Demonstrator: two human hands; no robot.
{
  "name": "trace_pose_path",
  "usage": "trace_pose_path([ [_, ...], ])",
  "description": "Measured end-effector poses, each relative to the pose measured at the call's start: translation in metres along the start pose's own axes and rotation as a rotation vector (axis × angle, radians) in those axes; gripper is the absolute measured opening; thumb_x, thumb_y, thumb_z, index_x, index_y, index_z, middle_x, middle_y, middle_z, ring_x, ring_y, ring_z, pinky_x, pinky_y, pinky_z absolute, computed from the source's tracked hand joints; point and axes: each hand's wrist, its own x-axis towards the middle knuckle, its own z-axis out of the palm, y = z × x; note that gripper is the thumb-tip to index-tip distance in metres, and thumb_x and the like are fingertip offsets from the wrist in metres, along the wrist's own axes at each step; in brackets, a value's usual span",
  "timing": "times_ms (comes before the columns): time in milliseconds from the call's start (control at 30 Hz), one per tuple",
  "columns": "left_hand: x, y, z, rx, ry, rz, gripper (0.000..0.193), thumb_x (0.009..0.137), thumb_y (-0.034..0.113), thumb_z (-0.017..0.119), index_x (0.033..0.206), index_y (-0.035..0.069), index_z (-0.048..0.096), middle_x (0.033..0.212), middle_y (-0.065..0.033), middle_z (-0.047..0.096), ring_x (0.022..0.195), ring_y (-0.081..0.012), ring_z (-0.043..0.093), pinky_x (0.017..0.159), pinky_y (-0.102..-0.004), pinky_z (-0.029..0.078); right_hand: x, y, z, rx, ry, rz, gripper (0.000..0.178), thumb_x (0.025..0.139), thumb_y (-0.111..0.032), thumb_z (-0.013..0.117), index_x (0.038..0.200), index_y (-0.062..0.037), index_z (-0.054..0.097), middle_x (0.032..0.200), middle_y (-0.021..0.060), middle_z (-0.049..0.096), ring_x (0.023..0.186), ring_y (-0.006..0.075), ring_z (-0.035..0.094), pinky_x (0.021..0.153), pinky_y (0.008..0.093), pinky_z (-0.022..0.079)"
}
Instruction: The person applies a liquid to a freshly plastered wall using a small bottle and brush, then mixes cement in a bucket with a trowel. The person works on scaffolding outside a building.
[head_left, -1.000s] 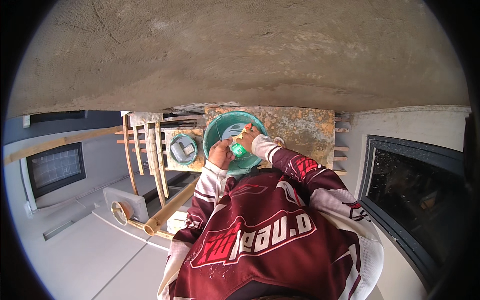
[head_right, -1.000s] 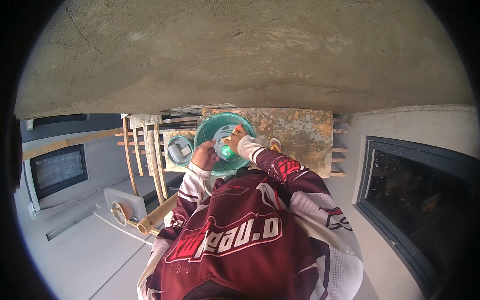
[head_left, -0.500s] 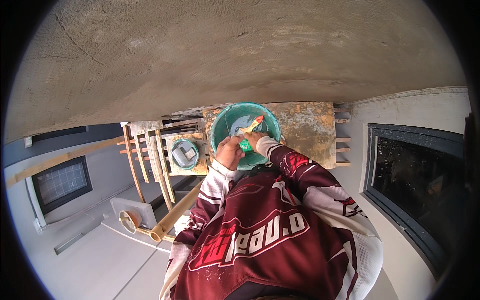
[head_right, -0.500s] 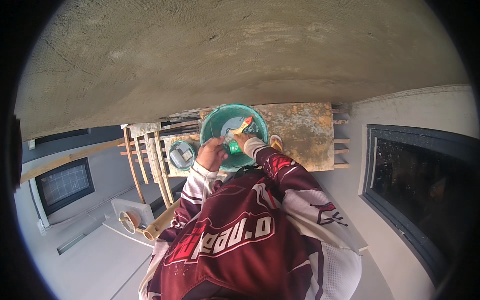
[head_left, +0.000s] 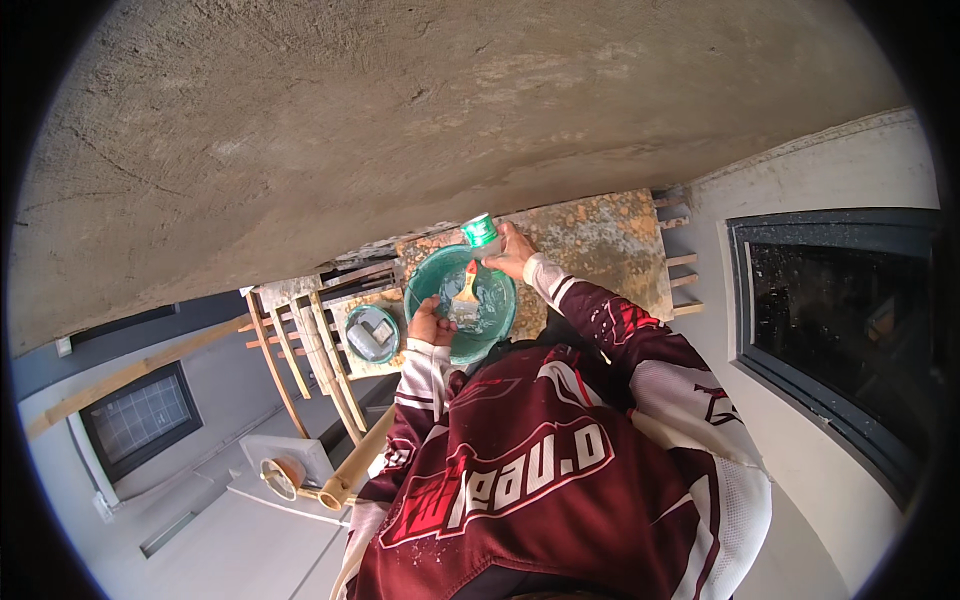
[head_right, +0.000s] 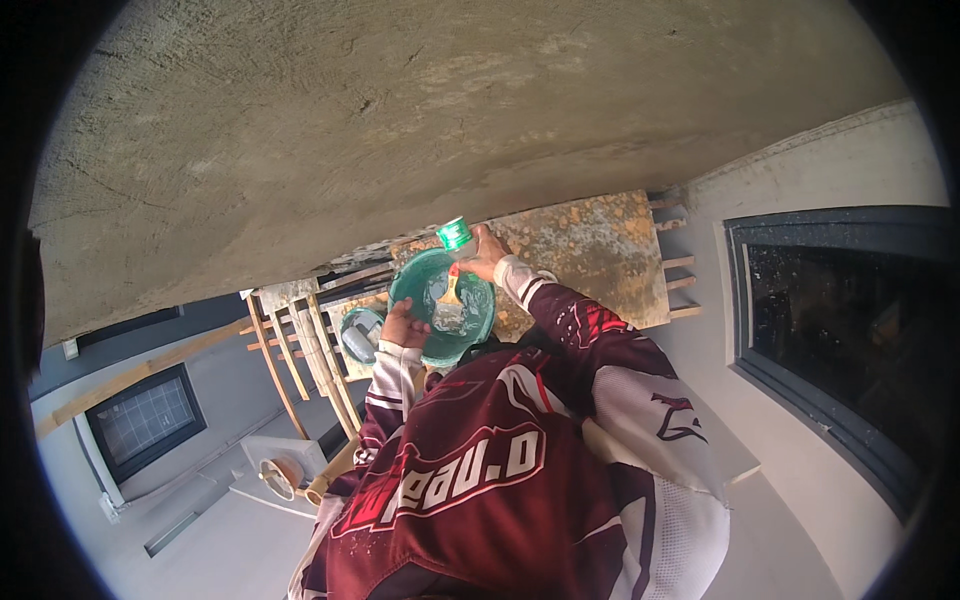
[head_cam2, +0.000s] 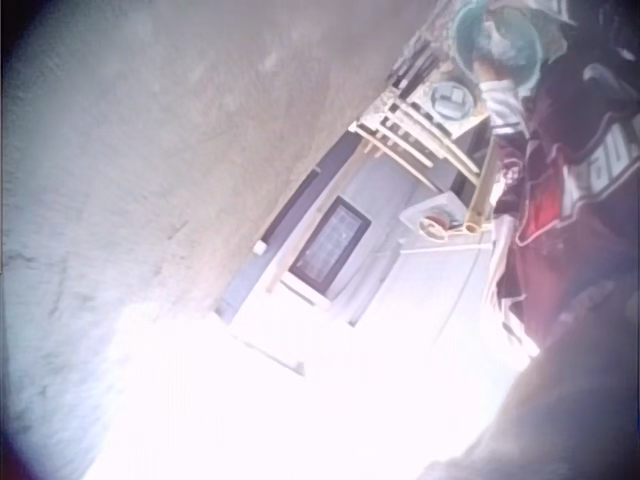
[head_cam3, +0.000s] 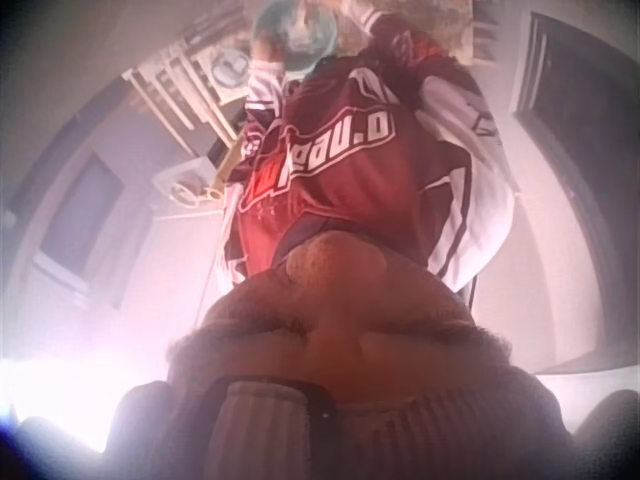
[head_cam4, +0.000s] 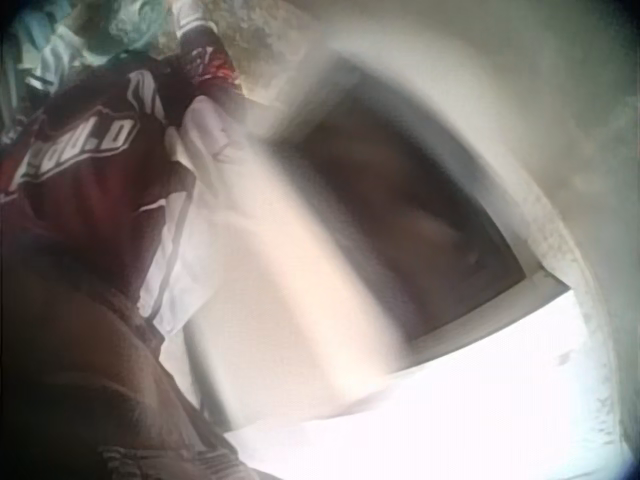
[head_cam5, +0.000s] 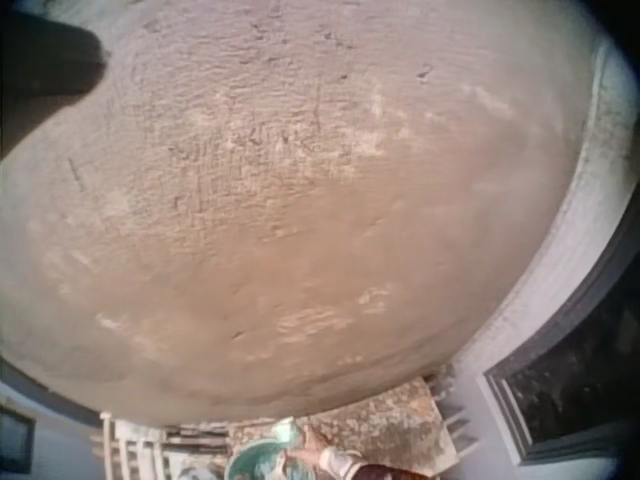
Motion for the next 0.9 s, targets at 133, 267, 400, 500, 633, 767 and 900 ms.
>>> trace_pose_path([
  [133, -0.008, 0.003, -0.015, -0.008, 0.018, 0.085, 0.018, 0.084, 0.022, 0.056, 0.096, 0.010, 0.056, 0.059, 0.0012, 0.035, 0.046, -0.0136, 0.040, 0.047, -0.0336, 0.041, 0.031, 0.009, -0.045, -0.015, 0.167, 0.028, 0.069, 0.069, -0.022, 0.076, 0.122, -0.0018, 0.036, 0.101, 0.0179, 0.061, 0.093, 0.0272, 0.061, 0.082, 0.0365, 0.047],
  [267, -0.017, 0.013, -0.031, -0.056, 0.073, 0.071, 0.012, 0.082, 0.024, 0.058, 0.088, 0.017, 0.051, 0.062, 0.0029, 0.036, 0.050, -0.0129, 0.038, 0.052, -0.0331, 0.039, 0.018, 0.007, -0.092, -0.167, 0.317, 0.008, 0.068, 0.068, -0.018, 0.075, 0.121, -0.0056, 0.035, 0.101, 0.0164, 0.059, 0.094, 0.0300, 0.059, 0.082, 0.0382, 0.046],
  [400, -0.013, 0.014, -0.061, -0.092, 0.146, 0.053, 0.015, 0.080, 0.025, 0.060, 0.087, 0.020, 0.048, 0.066, 0.0026, 0.037, 0.054, -0.0134, 0.039, 0.056, -0.0336, 0.038, 0.003, 0.055, -0.128, -0.181, 0.417, -0.007, 0.065, 0.069, -0.015, 0.073, 0.120, -0.0087, 0.033, 0.107, 0.0186, 0.056, 0.100, 0.0366, 0.056, 0.084, 0.0419, 0.045],
  [500, -0.009, 0.013, -0.077, -0.123, 0.142, 0.050, 0.018, 0.080, 0.026, 0.060, 0.090, 0.018, 0.047, 0.067, 0.0015, 0.039, 0.054, -0.0134, 0.038, 0.056, -0.0337, 0.039, -0.020, 0.101, -0.158, -0.242, 0.572, -0.069, 0.062, 0.069, -0.010, 0.071, 0.118, -0.0092, 0.033, 0.102, 0.0174, 0.056, 0.095, 0.0357, 0.057, 0.080, 0.0415, 0.045],
  [633, -0.006, 0.008, -0.089, -0.171, 0.130, 0.032, 0.020, 0.079, 0.025, 0.060, 0.092, 0.016, 0.047, 0.068, 0.0004, 0.041, 0.054, -0.0134, 0.039, 0.057, -0.0337, 0.040, -0.063, 0.167, -0.212, -0.314, 0.683, 0.069, 0.061, 0.069, -0.007, 0.070, 0.119, -0.0077, 0.035, 0.104, 0.0139, 0.055, 0.092, 0.0268, 0.057, 0.081, 0.0369, 0.045],
  [767, -0.015, 0.005, -0.073, -0.220, 0.207, 0.044, 0.019, 0.078, 0.021, 0.062, 0.081, 0.017, 0.044, 0.057, 0.0005, 0.032, 0.047, -0.0150, 0.038, 0.048, -0.0338, 0.038, -0.097, 0.231, -0.269, -0.449, 0.735, 0.203, 0.062, 0.068, -0.008, 0.070, 0.118, -0.0141, 0.036, 0.106, 0.0144, 0.056, 0.098, 0.0337, 0.057, 0.083, 0.0401, 0.045],
  [900, -0.019, -0.004, -0.077, -0.216, 0.219, 0.078, 0.017, 0.077, 0.021, 0.062, 0.081, 0.017, 0.045, 0.055, 0.0010, 0.032, 0.047, -0.0150, 0.039, 0.048, -0.0337, 0.039, -0.100, 0.176, -0.279, -0.663, 0.514, 0.419, 0.064, 0.066, -0.011, 0.072, 0.119, -0.0199, 0.037, 0.110, 0.0134, 0.056, 0.104, 0.0355, 0.055, 0.087, 0.0445, 0.044],
])
